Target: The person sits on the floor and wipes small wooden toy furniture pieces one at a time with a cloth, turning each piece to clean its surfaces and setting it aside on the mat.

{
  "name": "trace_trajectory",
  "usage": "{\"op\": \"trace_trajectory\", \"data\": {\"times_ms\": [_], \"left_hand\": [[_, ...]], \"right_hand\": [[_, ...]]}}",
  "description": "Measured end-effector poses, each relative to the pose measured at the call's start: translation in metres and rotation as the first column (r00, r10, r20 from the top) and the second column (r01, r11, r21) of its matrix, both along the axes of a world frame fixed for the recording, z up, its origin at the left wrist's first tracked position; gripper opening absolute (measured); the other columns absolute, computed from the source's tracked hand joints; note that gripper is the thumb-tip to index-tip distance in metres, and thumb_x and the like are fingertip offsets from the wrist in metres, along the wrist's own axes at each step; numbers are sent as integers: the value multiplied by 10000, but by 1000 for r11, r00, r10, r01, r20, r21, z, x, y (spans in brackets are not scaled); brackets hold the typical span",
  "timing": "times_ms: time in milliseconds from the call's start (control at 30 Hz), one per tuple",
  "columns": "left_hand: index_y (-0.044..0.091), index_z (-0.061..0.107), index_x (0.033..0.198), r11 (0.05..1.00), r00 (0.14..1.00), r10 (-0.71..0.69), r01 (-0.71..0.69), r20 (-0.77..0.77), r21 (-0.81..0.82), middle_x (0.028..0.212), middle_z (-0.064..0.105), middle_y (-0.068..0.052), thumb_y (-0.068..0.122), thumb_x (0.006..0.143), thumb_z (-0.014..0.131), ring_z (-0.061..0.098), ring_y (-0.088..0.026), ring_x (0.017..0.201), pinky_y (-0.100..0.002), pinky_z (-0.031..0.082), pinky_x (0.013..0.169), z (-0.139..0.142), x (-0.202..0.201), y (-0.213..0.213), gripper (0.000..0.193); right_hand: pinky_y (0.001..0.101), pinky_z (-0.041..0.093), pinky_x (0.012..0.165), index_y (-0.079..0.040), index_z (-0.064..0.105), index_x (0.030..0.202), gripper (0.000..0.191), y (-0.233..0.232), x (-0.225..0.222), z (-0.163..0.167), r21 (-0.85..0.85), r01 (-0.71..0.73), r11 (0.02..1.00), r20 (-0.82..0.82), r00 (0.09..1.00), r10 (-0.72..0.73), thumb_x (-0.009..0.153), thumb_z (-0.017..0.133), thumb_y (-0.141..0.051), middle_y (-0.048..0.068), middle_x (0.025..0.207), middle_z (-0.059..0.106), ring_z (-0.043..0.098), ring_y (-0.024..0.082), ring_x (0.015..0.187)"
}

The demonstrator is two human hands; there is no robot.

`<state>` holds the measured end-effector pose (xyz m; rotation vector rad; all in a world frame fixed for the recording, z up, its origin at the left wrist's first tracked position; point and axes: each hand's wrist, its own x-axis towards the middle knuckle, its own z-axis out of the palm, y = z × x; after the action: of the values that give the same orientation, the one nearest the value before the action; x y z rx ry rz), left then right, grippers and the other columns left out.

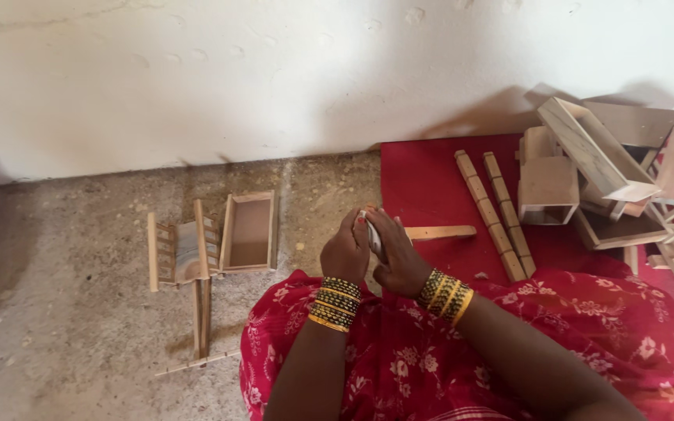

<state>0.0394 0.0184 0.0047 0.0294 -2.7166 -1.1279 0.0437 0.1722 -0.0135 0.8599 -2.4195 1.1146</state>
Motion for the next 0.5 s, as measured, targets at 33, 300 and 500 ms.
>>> {"op": "trace_trajectory", "data": {"times_ms": [33,300,500], "left_hand": [[161,627,1376,999,1000,14,-14,13,29,846,760,-161,445,1025,377,739,-343,762,-474,584,670,-2,0,0,516],[141,671,1324,1000,999,5,-4,41,-23,806,744,-144,413,1053,375,726,-313,712,-470,575,664,0,1,3,485],[138,627,1388,988,993,-50,33,-106,-154,669,711,-121,365,1039,412,690,-299,586,-448,544,554,10,4,12,469]], "right_hand": [[641,289,1126,45,419,1509,920,1,-1,2,-28,-50,998,-42,998,49,622,665,29,306,1524,479,416,523,1390],[576,383,1071,-120,722,1035,250,89,-34,-10,444,210,871,275,893,-356,834,796,-249,129,1047,746,644,299,1073],[559,475,1015,-134,736,901,219,61,-36,-2,362,147,921,184,957,-225,827,801,-330,88,830,759,703,258,808]]}}
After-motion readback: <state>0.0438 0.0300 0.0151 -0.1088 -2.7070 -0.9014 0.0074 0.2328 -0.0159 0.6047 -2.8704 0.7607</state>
